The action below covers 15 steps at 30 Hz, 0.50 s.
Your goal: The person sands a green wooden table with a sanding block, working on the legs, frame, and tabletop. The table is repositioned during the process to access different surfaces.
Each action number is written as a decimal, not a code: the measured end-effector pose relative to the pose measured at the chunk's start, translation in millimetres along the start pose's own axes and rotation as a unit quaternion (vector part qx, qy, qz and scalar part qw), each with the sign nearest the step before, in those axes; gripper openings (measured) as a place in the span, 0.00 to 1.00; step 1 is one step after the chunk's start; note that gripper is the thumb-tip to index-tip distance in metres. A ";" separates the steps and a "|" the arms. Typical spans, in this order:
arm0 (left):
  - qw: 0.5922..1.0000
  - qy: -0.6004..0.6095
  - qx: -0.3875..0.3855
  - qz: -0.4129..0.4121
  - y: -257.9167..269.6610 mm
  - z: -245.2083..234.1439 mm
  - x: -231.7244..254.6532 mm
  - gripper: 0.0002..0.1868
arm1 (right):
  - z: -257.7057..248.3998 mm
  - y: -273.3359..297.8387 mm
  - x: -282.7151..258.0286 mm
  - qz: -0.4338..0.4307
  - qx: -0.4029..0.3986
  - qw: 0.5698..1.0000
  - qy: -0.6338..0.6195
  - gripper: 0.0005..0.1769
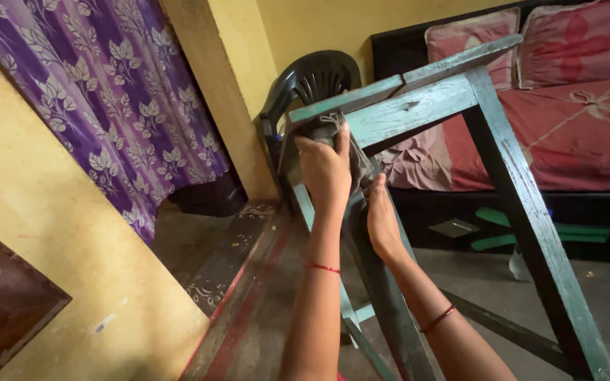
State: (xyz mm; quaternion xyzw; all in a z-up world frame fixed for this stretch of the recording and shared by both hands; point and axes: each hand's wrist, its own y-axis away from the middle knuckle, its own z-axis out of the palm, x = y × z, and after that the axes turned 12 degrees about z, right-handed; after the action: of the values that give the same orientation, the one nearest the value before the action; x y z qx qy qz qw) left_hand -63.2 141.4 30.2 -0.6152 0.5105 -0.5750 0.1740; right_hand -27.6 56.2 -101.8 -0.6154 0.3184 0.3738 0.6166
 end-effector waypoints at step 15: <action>0.974 -0.141 0.094 0.148 13.4 13.2 4.7 0.29 | -1.4 8.2 -33.6 0.086 -0.038 0.994 -0.055 0.45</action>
State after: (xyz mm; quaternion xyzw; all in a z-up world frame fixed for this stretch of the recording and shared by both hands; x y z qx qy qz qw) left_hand -58.1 126.9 18.3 -0.5887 0.5101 -0.4957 0.3842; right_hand -51.9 52.2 -77.4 -0.5873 0.3215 0.4703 0.5750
